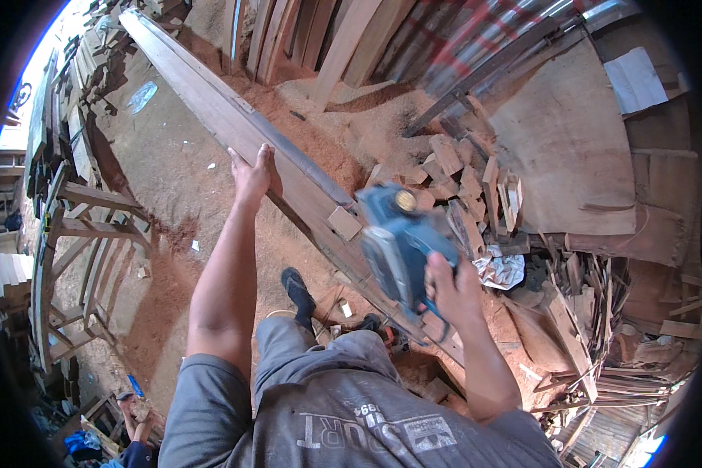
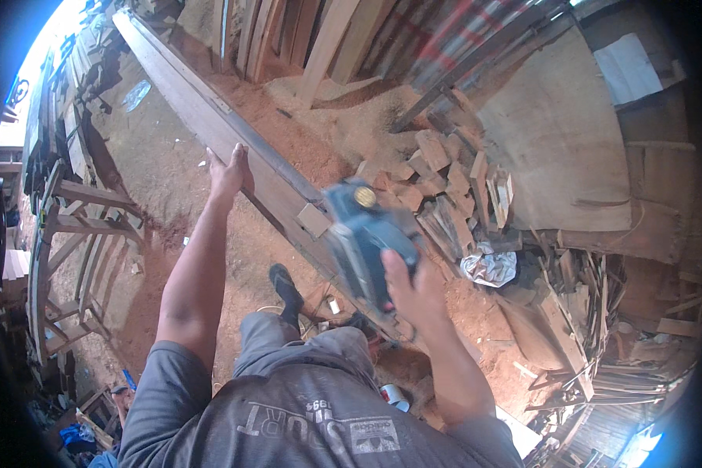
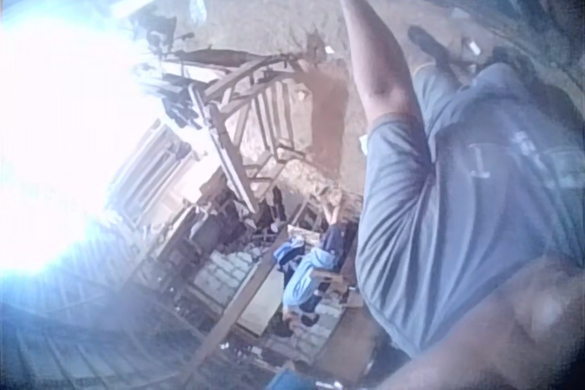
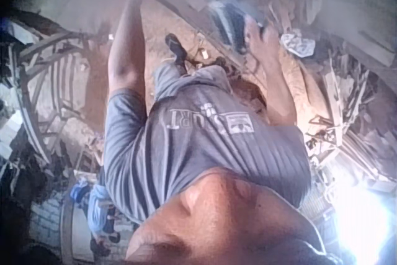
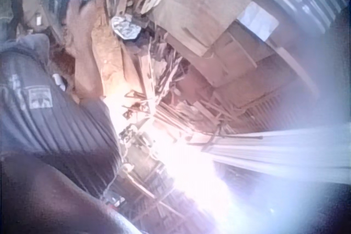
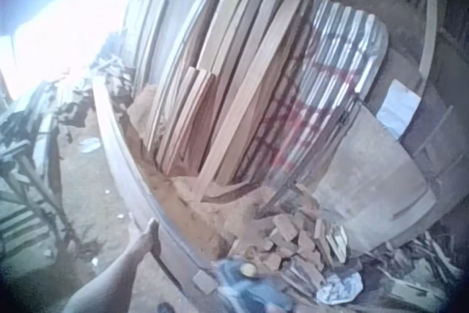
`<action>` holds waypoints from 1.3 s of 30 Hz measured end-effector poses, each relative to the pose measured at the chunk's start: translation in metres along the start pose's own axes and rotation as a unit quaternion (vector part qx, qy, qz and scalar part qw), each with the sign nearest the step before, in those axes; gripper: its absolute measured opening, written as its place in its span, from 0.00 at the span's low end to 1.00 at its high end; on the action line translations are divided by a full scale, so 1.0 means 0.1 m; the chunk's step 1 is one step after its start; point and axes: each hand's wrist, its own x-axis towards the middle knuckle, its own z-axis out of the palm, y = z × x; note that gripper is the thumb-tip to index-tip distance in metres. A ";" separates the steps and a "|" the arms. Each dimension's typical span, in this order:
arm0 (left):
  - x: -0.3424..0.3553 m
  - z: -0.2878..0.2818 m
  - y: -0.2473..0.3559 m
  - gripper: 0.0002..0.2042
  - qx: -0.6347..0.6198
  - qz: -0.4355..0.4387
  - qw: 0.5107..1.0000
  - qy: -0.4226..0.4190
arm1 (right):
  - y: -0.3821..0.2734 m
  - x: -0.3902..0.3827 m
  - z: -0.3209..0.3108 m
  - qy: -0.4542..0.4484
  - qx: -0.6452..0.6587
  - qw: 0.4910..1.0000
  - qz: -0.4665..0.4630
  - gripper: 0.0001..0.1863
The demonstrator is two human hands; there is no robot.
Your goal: The person sands a small wooden block, applies glue to it, and attaches it to a long wooden plank. They then use a power sander to smooth the surface of the plank.
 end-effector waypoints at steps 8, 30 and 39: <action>-1.60 -0.34 0.38 0.20 -0.008 0.091 0.993 -0.080 | 0.44 -0.69 -0.57 -0.039 -0.130 0.989 0.066 0.33; -1.54 -0.14 1.28 0.25 0.096 0.319 0.909 -0.250 | -0.19 0.47 0.71 -0.111 -0.120 0.983 -0.080 0.36; -0.80 0.08 0.74 0.42 0.171 0.100 0.975 0.101 | -0.18 0.46 0.61 -0.104 -0.103 0.980 -0.135 0.34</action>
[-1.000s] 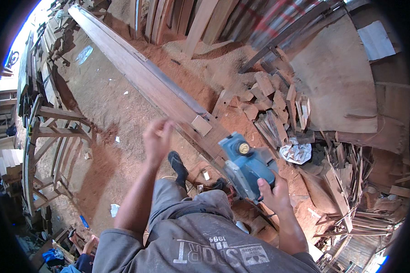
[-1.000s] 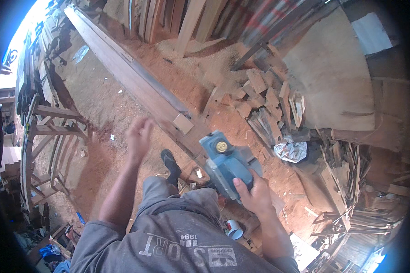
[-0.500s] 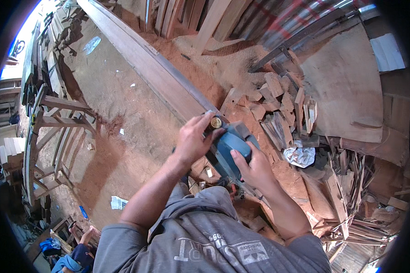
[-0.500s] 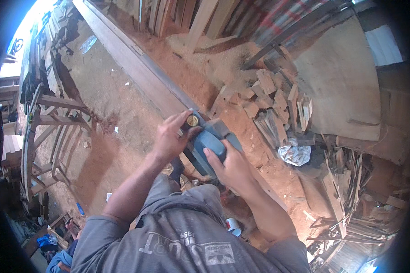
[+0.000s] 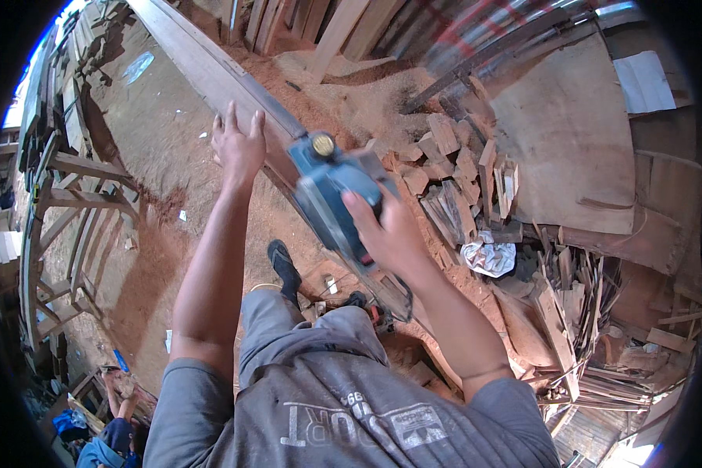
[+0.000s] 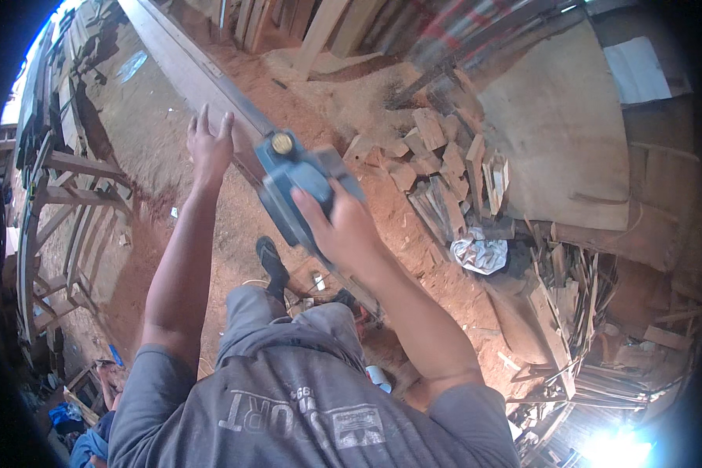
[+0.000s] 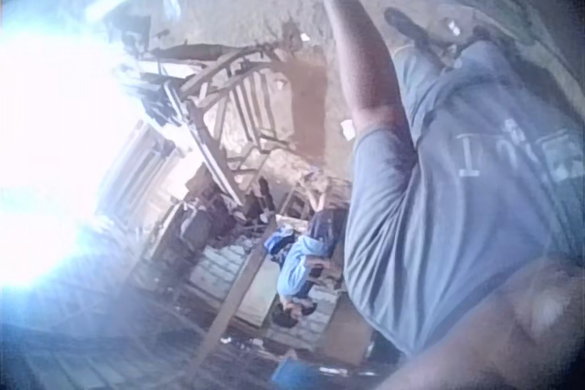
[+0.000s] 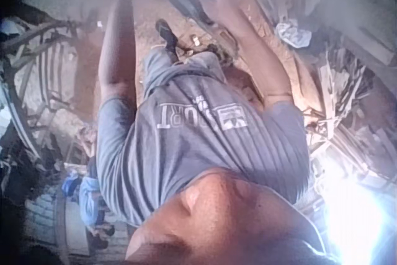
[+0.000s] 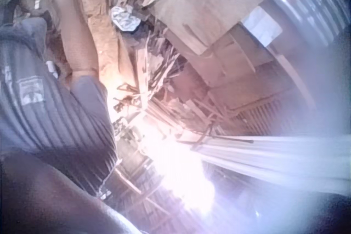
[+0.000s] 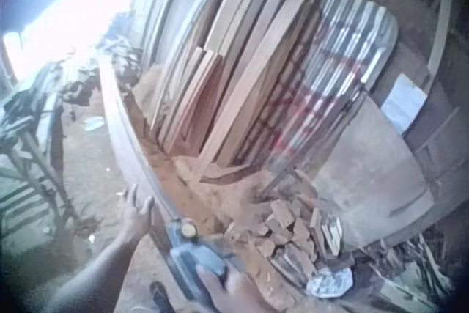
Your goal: The person sands a small wooden block, applies glue to it, and attaches it to a long wooden plank. They then use a power sander to smooth the surface of the plank.
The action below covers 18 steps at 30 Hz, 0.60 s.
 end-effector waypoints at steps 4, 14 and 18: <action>-0.12 0.18 -0.25 0.58 -0.084 -0.120 0.987 -0.072 | 0.22 -1.04 -0.39 -0.034 -0.048 0.996 0.067 0.30; -0.23 0.42 -0.38 0.54 -0.264 -0.119 0.952 -0.101 | 0.75 -2.05 -0.88 -0.098 -0.121 0.978 0.141 0.33; -0.21 0.43 -0.46 0.57 -0.265 -0.105 0.953 -0.104 | 0.52 -1.51 -0.61 -0.094 -0.075 0.984 0.132 0.34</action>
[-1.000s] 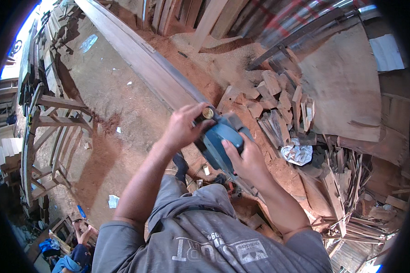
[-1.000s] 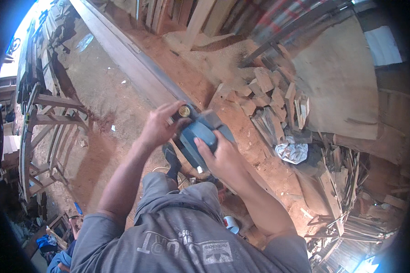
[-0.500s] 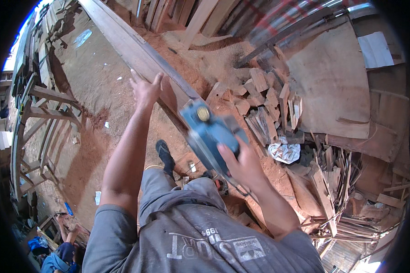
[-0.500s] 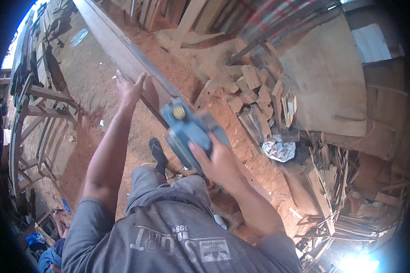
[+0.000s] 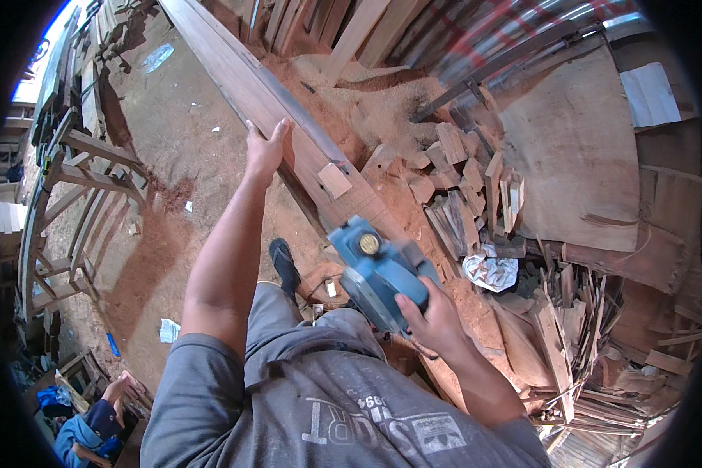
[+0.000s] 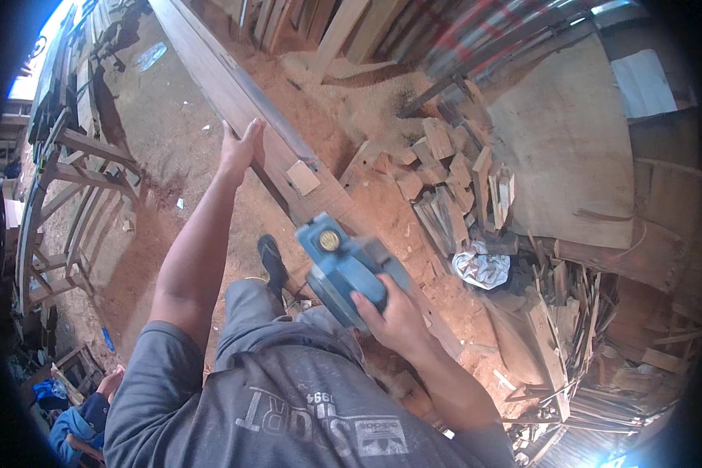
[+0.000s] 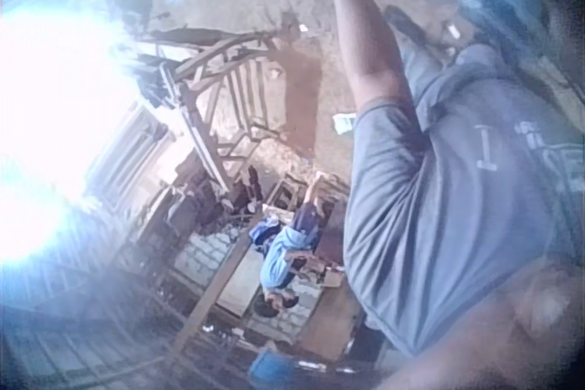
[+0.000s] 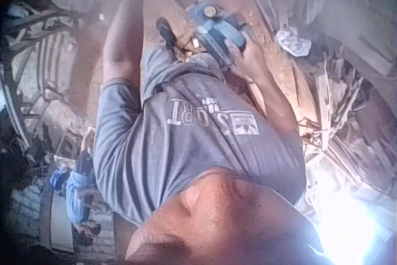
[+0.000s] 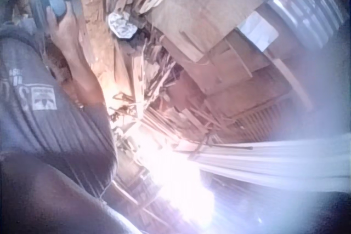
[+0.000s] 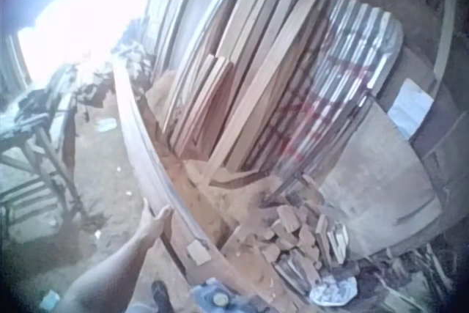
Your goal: The person sands a small wooden block, applies glue to it, and attaches it to a long wooden plank. They then use a power sander to smooth the surface of the plank.
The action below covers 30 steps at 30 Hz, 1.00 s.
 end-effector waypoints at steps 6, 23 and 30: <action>-0.05 0.05 0.13 0.52 -0.009 -0.036 0.999 -0.002 | -0.45 0.52 0.14 0.018 0.041 0.998 -0.053 0.34; 0.00 0.01 0.03 0.54 0.009 -0.001 1.000 0.001 | 0.09 0.02 -0.02 -0.019 0.002 1.000 -0.001 0.35; 0.00 0.04 0.07 0.54 -0.006 -0.036 0.999 -0.015 | -0.39 0.42 0.08 0.036 0.039 0.994 -0.097 0.27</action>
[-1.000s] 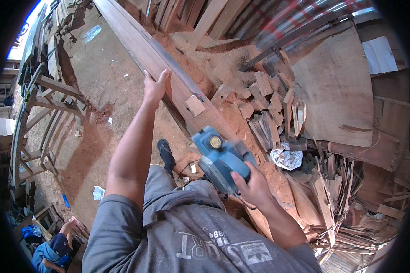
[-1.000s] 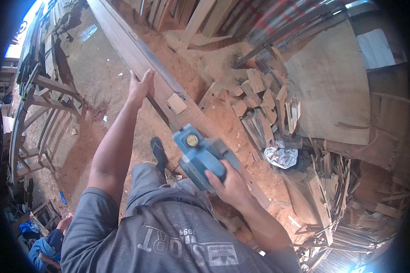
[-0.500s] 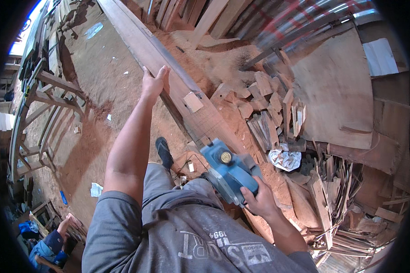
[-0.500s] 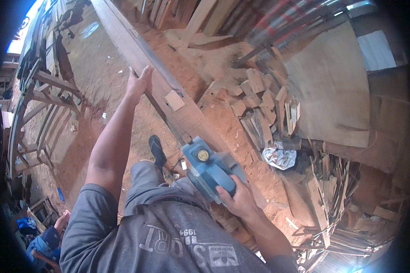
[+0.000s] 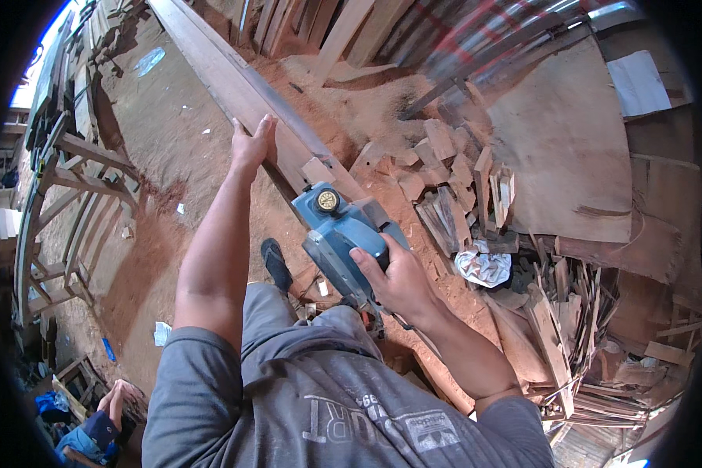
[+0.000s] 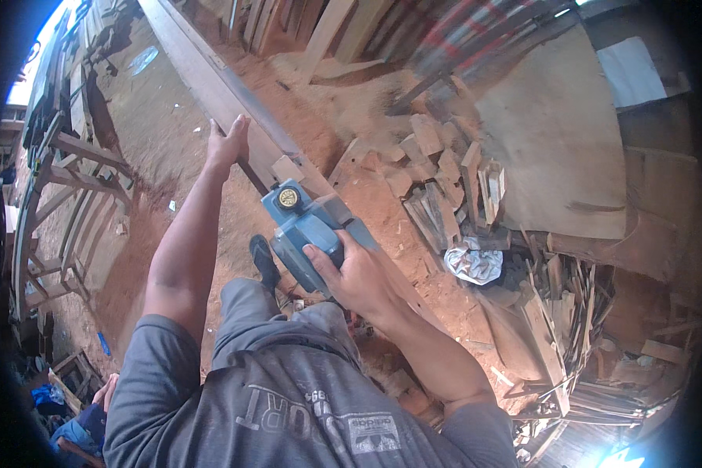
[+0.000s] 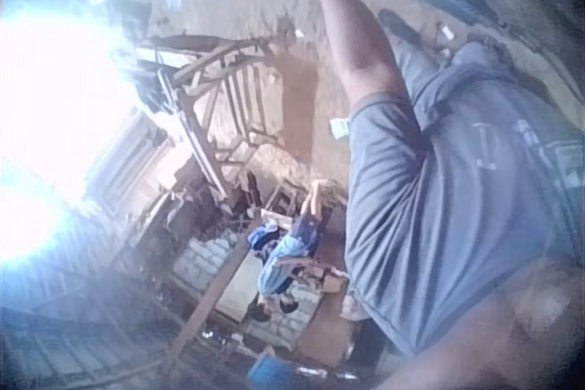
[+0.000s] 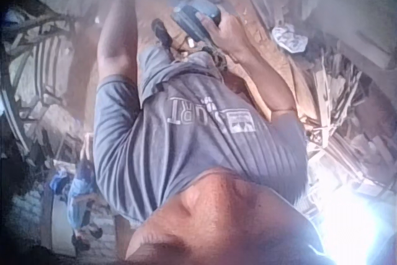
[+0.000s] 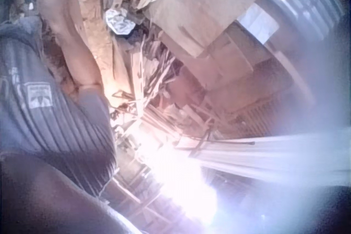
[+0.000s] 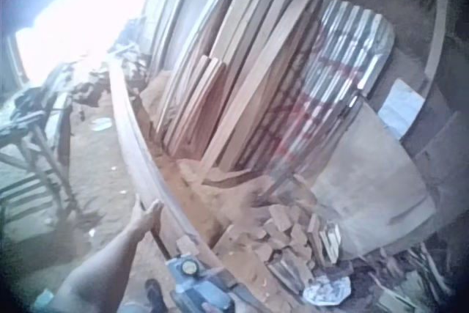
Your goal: The person sands a small wooden block, applies glue to it, and attaches it to a long wooden plank. They then use a power sander to smooth the surface of the plank.
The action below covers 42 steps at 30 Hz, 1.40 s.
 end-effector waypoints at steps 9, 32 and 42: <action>-0.03 -0.02 0.07 0.55 0.019 0.002 1.000 0.008 | 0.55 -1.26 -0.68 0.045 0.000 0.984 0.171 0.31; 0.01 -0.01 -0.01 0.39 0.030 0.016 0.999 0.036 | 0.45 -0.50 -0.31 -0.050 -0.046 0.998 0.011 0.28; -0.02 0.00 0.06 0.56 0.027 0.005 1.000 0.002 | 0.19 -0.03 -0.07 -0.024 -0.040 0.998 -0.031 0.32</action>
